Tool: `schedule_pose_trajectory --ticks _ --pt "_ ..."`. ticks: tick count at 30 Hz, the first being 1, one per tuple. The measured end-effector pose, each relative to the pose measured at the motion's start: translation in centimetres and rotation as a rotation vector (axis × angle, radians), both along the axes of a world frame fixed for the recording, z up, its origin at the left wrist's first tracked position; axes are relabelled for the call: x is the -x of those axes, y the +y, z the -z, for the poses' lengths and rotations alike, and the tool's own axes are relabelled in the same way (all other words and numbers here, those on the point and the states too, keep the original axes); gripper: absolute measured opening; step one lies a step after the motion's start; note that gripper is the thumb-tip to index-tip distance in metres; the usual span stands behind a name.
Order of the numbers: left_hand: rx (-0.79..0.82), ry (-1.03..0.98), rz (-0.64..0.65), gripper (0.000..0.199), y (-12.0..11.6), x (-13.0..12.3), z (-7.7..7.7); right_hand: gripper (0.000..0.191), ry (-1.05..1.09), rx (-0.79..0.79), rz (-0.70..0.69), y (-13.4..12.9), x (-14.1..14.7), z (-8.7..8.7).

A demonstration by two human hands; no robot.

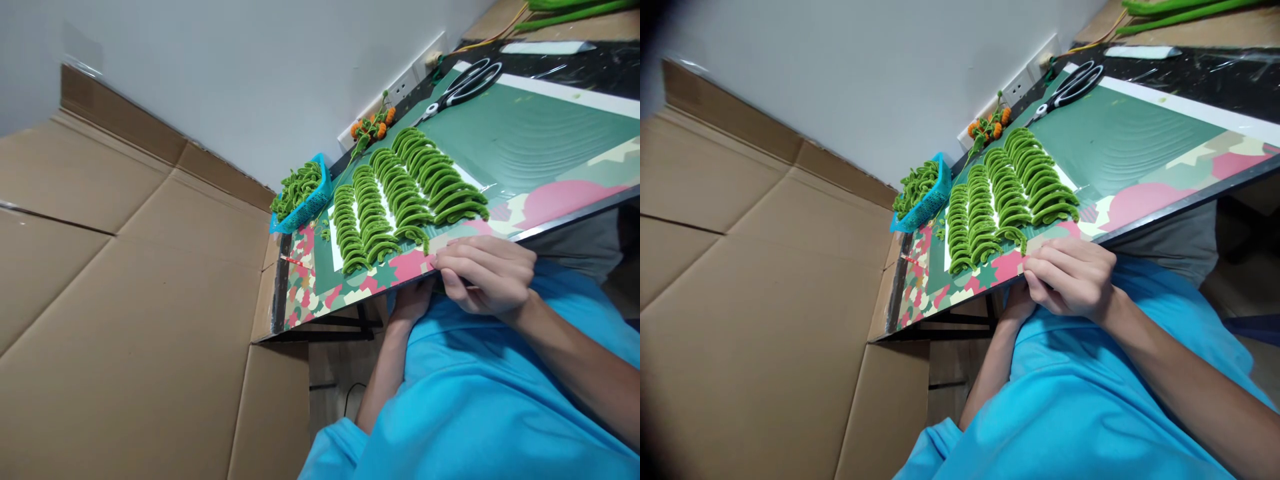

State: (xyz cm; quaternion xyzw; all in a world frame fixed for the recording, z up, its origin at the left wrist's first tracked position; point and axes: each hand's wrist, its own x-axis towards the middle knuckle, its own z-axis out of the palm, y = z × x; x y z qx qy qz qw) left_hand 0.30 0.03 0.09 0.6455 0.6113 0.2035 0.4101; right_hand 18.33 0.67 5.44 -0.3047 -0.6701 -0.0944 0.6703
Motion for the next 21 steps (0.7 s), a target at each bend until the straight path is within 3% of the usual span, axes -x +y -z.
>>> schedule_pose_trajectory --ticks 21 --pt "-0.031 0.050 0.008 0.049 0.14 0.00 0.08 0.005 0.007 0.006 0.014 0.08 0.04 0.08"
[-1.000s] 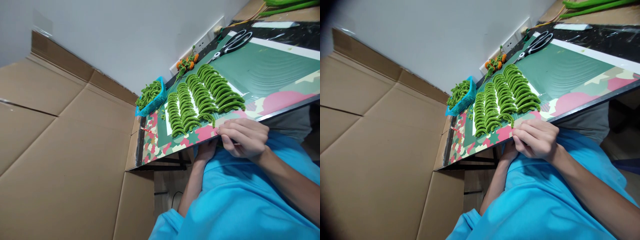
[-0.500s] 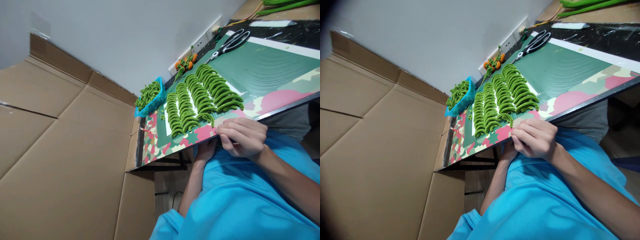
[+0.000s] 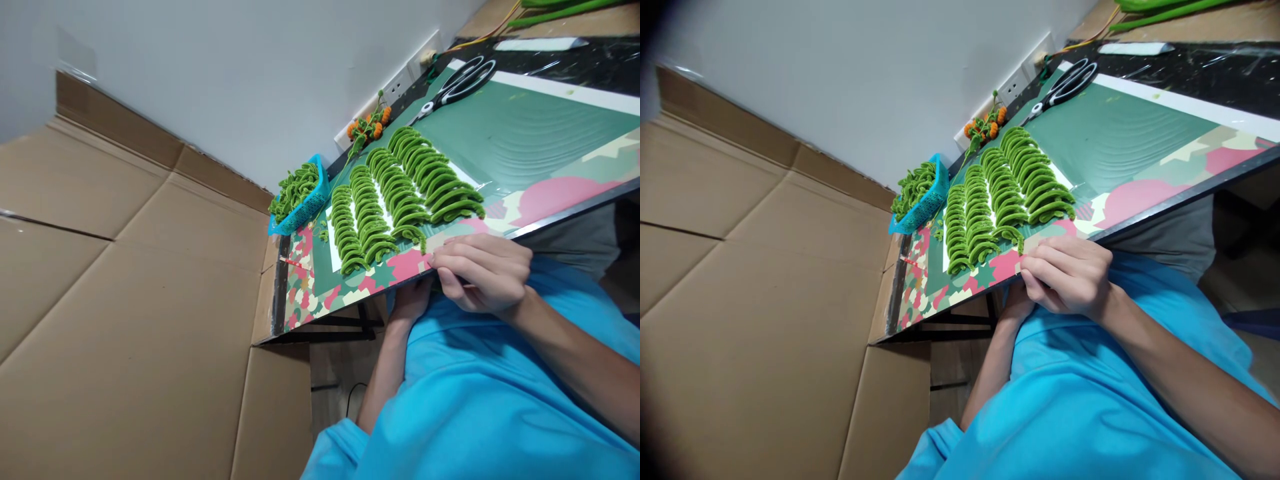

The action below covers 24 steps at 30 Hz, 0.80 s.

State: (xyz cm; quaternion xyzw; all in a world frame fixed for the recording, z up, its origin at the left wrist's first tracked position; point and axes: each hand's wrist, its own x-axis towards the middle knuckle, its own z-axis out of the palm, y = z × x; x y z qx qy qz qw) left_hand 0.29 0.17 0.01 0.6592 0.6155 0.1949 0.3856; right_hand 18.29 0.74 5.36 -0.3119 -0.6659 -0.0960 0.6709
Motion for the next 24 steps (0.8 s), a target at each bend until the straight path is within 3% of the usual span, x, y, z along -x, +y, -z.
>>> schedule_pose_trajectory --ticks 24 --pt "-0.031 -0.007 0.029 0.044 0.26 -0.11 -0.16 0.005 0.001 -0.006 -0.005 0.02 -0.05 -0.38"
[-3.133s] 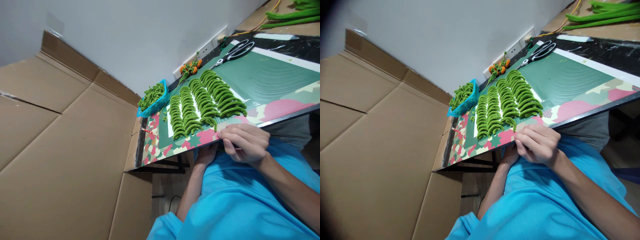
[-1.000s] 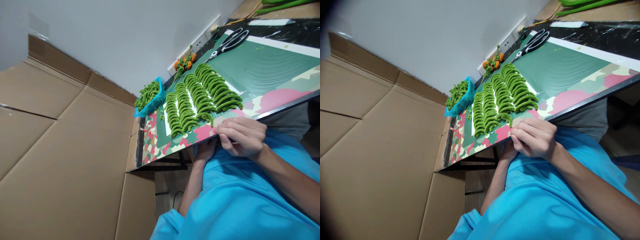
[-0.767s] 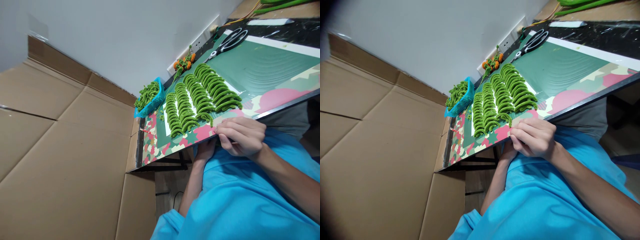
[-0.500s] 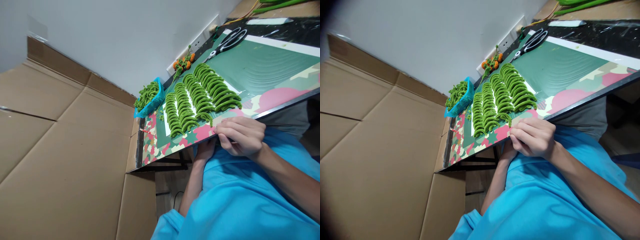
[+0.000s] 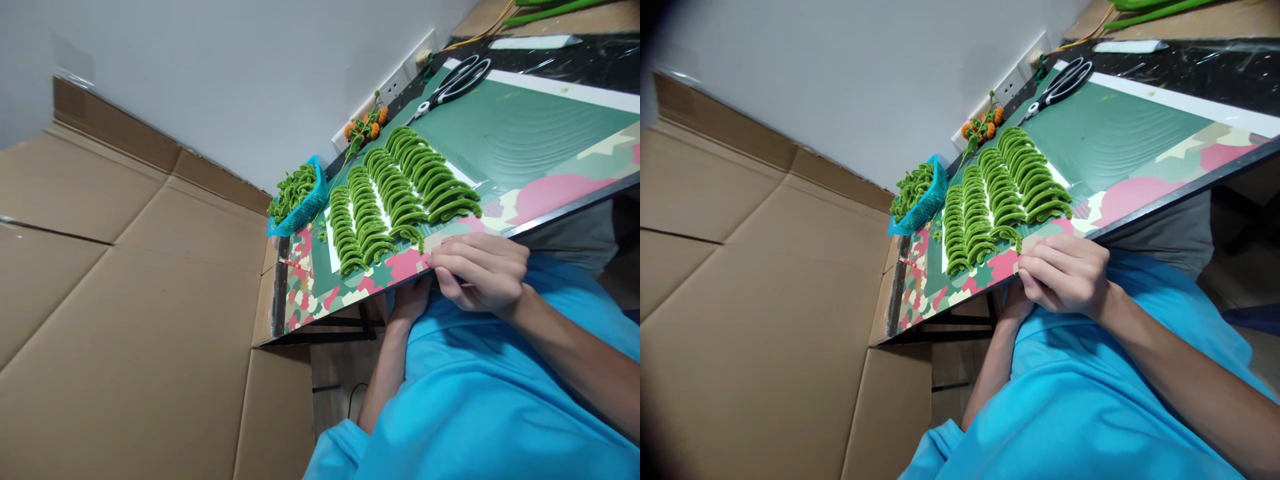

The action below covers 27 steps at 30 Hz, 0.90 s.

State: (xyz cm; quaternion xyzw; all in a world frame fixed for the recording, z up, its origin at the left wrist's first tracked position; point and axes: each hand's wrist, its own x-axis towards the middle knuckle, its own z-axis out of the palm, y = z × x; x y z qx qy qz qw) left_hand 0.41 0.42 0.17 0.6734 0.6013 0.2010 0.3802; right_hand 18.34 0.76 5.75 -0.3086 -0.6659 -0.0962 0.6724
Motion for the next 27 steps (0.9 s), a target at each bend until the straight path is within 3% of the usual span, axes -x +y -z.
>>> schedule_pose_trajectory --ticks 27 --pt "0.072 0.002 -0.026 0.048 -0.10 -0.27 -0.66 0.006 0.010 -0.005 -0.002 0.04 0.14 -0.01"
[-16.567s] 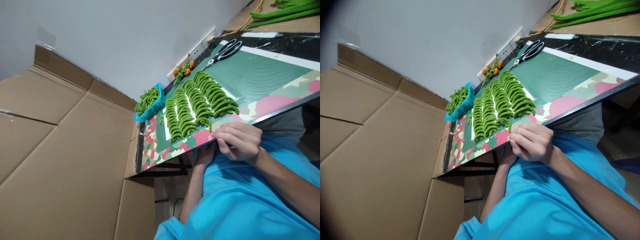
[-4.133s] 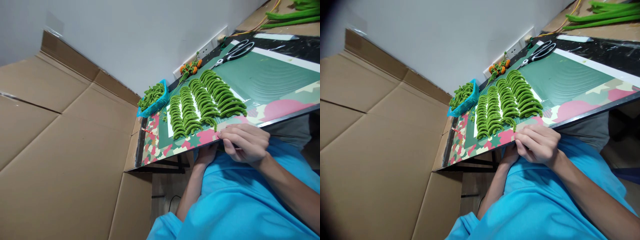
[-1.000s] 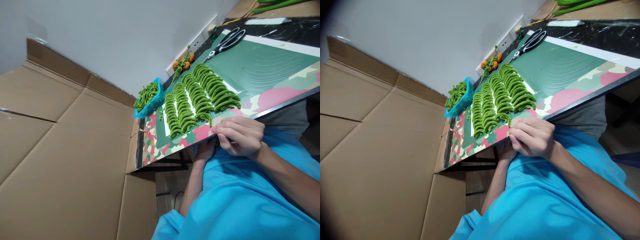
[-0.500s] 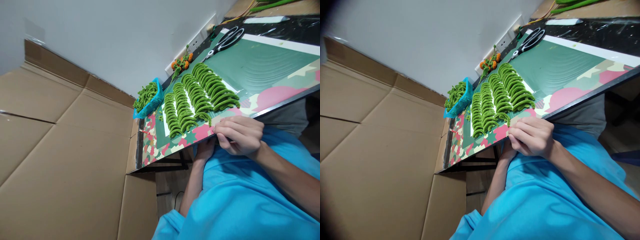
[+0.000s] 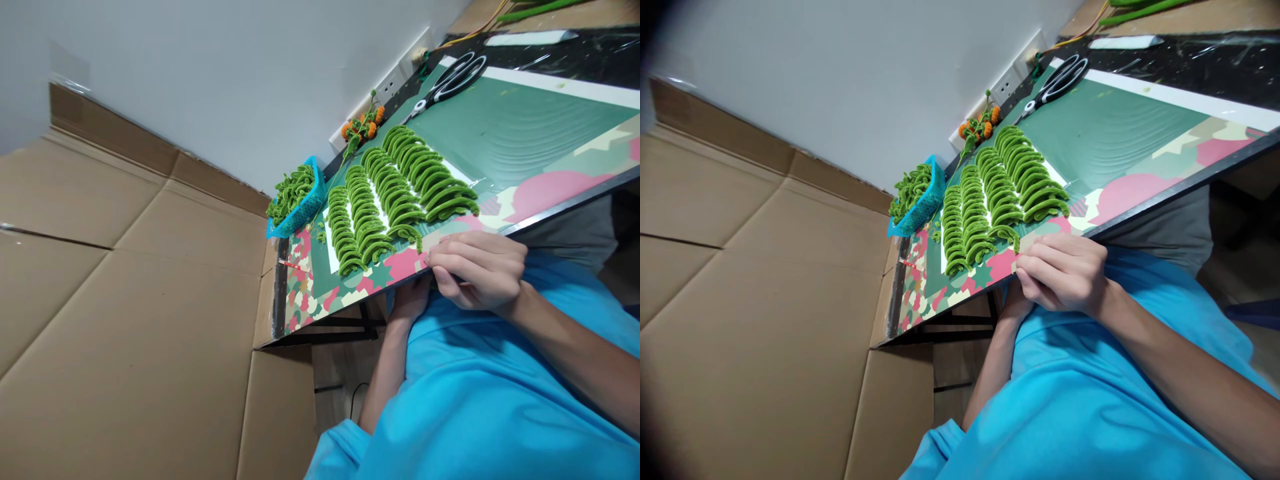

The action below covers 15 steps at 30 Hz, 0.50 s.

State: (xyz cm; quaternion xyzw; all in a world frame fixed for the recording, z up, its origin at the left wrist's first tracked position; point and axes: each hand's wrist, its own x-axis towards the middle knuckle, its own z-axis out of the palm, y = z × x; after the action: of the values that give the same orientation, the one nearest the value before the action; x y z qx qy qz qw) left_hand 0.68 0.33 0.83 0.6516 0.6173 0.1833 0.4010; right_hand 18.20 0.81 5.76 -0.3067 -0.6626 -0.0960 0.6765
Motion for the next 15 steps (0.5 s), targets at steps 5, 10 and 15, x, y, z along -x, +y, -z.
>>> schedule_pose_trajectory --ticks 5,10,15 --pt "0.006 0.009 0.014 0.046 0.01 -0.10 -0.31 0.006 -0.004 0.005 0.011 -0.01 -0.02 0.08" --pt "0.026 0.037 -0.005 0.043 0.12 -0.16 -0.33 0.005 -0.006 0.004 0.007 -0.05 -0.04 0.13" --pt "0.012 0.017 -0.004 0.035 0.13 -0.33 -0.54 0.005 -0.003 0.012 0.008 -0.03 0.02 0.17"
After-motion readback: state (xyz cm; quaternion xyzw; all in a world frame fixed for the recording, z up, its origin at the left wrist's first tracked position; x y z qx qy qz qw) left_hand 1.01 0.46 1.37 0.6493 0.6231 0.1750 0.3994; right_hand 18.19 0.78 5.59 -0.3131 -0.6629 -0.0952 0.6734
